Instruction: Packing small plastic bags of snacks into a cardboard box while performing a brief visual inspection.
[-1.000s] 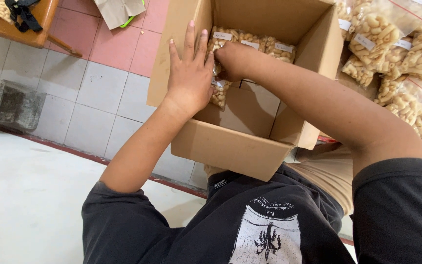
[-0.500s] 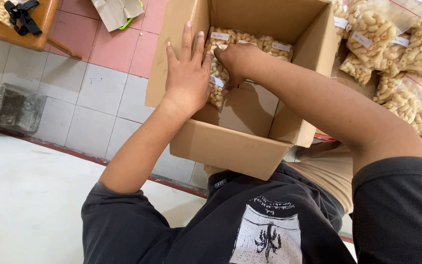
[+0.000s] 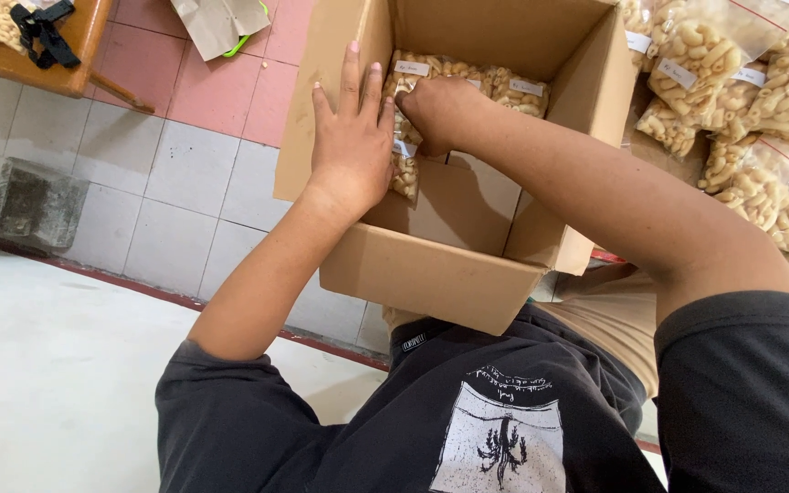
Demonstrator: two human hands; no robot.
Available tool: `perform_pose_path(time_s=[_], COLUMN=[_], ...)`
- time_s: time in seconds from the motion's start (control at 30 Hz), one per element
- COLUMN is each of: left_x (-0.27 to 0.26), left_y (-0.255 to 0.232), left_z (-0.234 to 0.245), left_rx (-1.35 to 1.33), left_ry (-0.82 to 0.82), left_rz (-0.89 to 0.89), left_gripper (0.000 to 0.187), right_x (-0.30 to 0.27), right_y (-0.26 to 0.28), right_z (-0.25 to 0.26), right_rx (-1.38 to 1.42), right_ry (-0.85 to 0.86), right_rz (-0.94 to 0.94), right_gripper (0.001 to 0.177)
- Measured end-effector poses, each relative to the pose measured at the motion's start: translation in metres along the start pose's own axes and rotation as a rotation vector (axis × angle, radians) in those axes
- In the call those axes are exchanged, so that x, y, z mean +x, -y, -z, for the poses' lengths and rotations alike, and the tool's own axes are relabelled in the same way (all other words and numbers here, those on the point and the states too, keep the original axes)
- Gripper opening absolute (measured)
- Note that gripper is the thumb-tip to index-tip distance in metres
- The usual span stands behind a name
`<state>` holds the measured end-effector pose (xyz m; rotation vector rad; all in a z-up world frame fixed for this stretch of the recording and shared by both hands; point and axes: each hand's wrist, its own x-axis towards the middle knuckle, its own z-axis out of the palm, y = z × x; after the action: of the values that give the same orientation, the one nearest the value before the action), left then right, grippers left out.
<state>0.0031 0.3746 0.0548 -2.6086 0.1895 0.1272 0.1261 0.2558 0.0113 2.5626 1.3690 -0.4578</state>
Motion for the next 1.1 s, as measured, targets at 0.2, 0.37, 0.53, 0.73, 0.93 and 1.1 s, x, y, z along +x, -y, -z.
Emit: perform_pose_path(time_s=[0.2,0.37,0.53,0.73,0.93,1.1], left_x=[0.000,0.002,0.003,0.010,0.007,-0.001], left_y=[-0.002,-0.004,-0.003,0.004,0.003,-0.015], left_z=[0.004,0.006,0.007,0.009,0.027,0.071], left_rx=[0.040,0.085,0.103,-0.110,-0.306,-0.500], left_ry=[0.021,0.084,0.105,0.080,-0.031,-0.024], left_rz=[0.013,0.021,0.019,0.012,-0.015,-0.130], left_gripper=[0.073,0.074,0.077,0.078,0.087,0.065], right_x=[-0.026,-0.007,-0.008,-0.023,-0.085,-0.162], right_y=[0.021,0.020,0.019,0.007,-0.013,-0.036], right_z=[0.038,0.002,0.003,0.017,0.042,0.060], right_rx=[0.008,-0.023,-0.040,-0.011,0.108,0.416], right_ry=[0.354,0.262,0.248,0.132,-0.092,-0.299], right_rz=[-0.020,0.019,0.020,-0.031,-0.024,-0.086], right_gripper=[0.076,0.061,0.066,0.069,0.057,0.048])
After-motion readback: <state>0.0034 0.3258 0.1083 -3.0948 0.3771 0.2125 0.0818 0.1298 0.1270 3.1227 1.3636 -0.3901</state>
